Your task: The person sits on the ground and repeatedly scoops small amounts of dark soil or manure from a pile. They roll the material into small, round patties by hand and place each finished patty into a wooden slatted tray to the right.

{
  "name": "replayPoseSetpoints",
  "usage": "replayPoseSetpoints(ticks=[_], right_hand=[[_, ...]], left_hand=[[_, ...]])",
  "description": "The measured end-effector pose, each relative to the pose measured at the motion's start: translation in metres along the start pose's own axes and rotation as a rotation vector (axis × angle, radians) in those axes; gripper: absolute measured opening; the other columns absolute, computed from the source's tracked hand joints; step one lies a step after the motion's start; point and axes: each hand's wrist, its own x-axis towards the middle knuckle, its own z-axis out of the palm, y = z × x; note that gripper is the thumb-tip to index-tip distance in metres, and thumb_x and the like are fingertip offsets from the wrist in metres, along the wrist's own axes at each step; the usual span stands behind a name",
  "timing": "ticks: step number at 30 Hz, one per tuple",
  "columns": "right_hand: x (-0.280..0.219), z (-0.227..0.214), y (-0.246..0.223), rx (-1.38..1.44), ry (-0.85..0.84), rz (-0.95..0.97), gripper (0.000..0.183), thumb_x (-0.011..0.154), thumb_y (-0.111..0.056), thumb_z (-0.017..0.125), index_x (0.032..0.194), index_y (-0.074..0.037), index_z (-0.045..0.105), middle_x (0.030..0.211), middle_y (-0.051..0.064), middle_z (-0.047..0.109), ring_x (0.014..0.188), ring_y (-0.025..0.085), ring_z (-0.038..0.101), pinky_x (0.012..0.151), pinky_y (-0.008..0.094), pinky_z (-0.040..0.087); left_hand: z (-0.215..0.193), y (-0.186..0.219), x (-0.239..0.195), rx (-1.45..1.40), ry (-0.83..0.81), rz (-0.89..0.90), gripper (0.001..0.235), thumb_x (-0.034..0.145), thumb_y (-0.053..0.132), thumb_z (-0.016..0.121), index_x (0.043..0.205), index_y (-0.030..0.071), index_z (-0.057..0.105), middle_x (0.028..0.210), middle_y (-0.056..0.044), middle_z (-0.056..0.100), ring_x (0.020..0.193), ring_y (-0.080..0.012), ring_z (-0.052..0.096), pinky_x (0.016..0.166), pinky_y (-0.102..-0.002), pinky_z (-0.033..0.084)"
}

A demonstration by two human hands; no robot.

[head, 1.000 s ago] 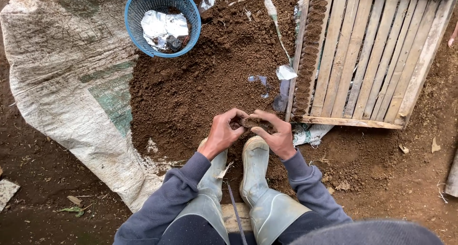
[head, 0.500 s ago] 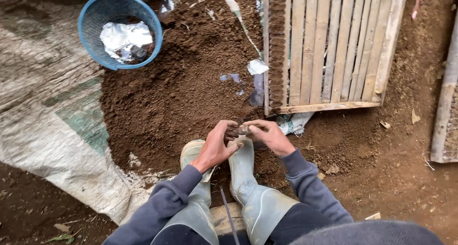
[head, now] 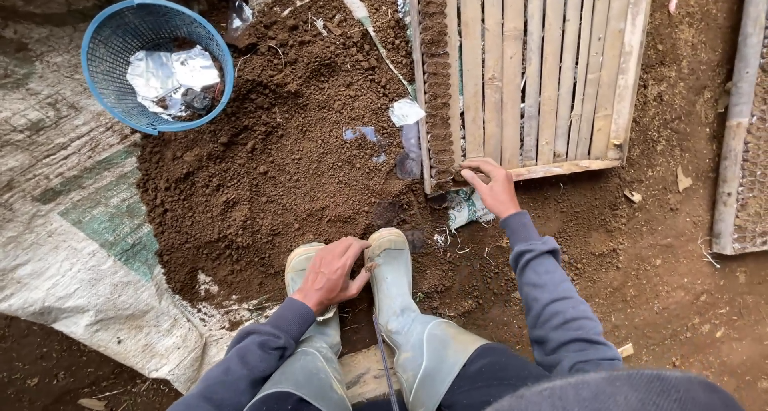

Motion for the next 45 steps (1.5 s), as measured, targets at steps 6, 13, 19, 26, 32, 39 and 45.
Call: replayPoseSetpoints(ticks=[6,13,19,26,32,39,45], right_hand=[[-0.002,0.002,0.016,-0.127,0.012,-0.024,0.021,0.097,-0.028,0.078,0.117,-0.023,0.08,0.116,0.001,0.076,0.12,0.023,0.066,0.106,0.04,0.053],[-0.004,0.001,0.018,-0.096,0.001,-0.053,0.018,0.096,-0.026,0.078,0.114,-0.023,0.081,0.116,0.004,0.077,0.117,0.025,0.068,0.104,0.043,0.053],[-0.003,-0.011,-0.025,-0.205,-0.117,-0.115,0.026,0.103,-0.028,0.07,0.125,-0.017,0.076,0.126,0.01,0.074,0.119,0.033,0.066,0.105,0.049,0.05],[0.003,-0.013,-0.014,-0.291,-0.278,-0.143,0.03,0.108,-0.029,0.059,0.127,-0.01,0.074,0.128,0.017,0.072,0.121,0.037,0.067,0.109,0.052,0.048],[0.004,-0.012,-0.012,-0.277,-0.284,-0.125,0.03,0.107,-0.028,0.061,0.127,-0.01,0.074,0.129,0.016,0.072,0.122,0.037,0.066,0.109,0.052,0.048],[0.004,-0.011,-0.001,-0.196,-0.259,-0.136,0.027,0.103,-0.025,0.066,0.127,-0.016,0.074,0.13,0.012,0.071,0.124,0.035,0.064,0.111,0.051,0.048],[0.003,-0.012,-0.002,-0.177,-0.242,-0.138,0.026,0.102,-0.025,0.068,0.126,-0.016,0.075,0.129,0.011,0.072,0.124,0.034,0.065,0.11,0.05,0.048]], left_hand=[[0.008,-0.01,-0.002,0.041,-0.029,0.01,0.04,0.083,0.026,0.069,0.119,0.011,0.063,0.095,-0.01,0.068,0.088,-0.0278,0.072,0.08,-0.039,0.061],[0.007,-0.006,-0.001,0.062,-0.03,0.01,0.038,0.082,0.025,0.068,0.116,0.011,0.063,0.094,-0.01,0.066,0.087,-0.0286,0.071,0.078,-0.039,0.06],[0.01,-0.009,-0.001,0.082,-0.005,0.019,0.033,0.085,0.027,0.067,0.115,0.012,0.063,0.092,-0.008,0.065,0.086,-0.0266,0.071,0.077,-0.037,0.06],[0.01,-0.008,-0.002,0.094,-0.024,0.017,0.034,0.082,0.025,0.067,0.113,0.011,0.063,0.092,-0.009,0.065,0.086,-0.0277,0.07,0.076,-0.038,0.06],[0.009,-0.008,-0.002,0.098,-0.013,0.014,0.033,0.082,0.026,0.067,0.112,0.011,0.063,0.092,-0.009,0.065,0.086,-0.028,0.071,0.075,-0.038,0.06],[0.009,-0.008,-0.001,0.094,-0.006,0.019,0.034,0.08,0.023,0.067,0.112,0.011,0.063,0.091,-0.008,0.063,0.085,-0.028,0.07,0.075,-0.038,0.06],[0.008,-0.008,-0.001,0.087,0.003,0.022,0.036,0.078,0.022,0.068,0.112,0.011,0.063,0.091,-0.009,0.063,0.086,-0.0287,0.07,0.075,-0.039,0.06]])
